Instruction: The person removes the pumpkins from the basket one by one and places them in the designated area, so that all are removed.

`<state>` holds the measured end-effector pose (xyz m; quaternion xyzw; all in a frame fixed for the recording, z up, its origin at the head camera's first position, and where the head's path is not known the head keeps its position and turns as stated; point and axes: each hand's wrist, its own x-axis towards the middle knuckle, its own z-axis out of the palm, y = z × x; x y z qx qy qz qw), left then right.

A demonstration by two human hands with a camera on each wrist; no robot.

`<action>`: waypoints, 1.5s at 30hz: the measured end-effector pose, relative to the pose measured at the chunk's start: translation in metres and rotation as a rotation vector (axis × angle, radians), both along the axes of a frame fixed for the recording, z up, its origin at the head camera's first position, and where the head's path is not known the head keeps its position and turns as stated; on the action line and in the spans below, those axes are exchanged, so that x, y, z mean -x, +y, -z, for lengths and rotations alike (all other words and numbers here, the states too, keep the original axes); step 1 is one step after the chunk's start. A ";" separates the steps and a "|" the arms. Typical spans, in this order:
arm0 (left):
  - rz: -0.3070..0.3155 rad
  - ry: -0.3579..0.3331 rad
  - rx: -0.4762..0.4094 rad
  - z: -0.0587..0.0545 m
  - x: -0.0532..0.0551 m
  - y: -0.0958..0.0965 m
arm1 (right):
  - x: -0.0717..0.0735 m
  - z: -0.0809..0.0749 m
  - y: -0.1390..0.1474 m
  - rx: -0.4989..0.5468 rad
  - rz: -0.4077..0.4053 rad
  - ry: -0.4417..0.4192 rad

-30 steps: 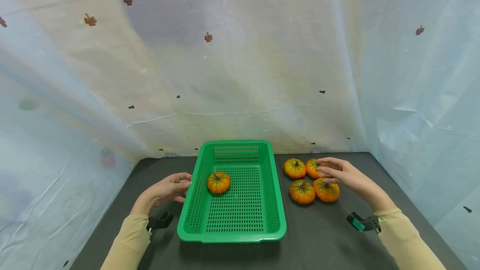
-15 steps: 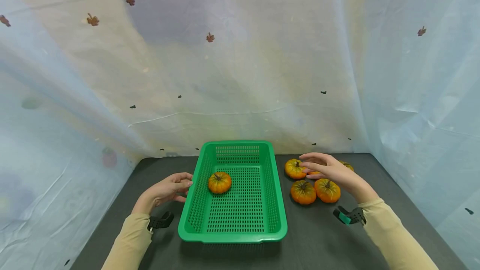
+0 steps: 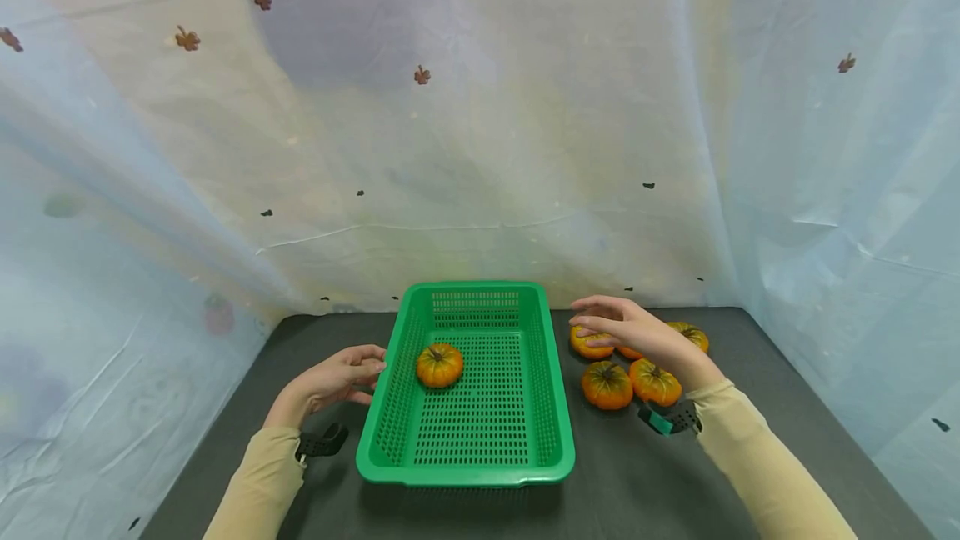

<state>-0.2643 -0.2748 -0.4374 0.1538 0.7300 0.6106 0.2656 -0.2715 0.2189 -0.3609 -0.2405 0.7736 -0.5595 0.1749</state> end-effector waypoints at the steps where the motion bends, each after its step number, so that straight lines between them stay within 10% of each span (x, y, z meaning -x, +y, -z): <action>1: -0.002 -0.002 0.000 0.000 0.000 0.000 | 0.001 -0.001 -0.003 0.001 -0.007 0.003; 45: -0.009 -0.004 0.000 -0.001 -0.001 0.002 | 0.033 0.009 -0.119 -0.144 -0.218 0.157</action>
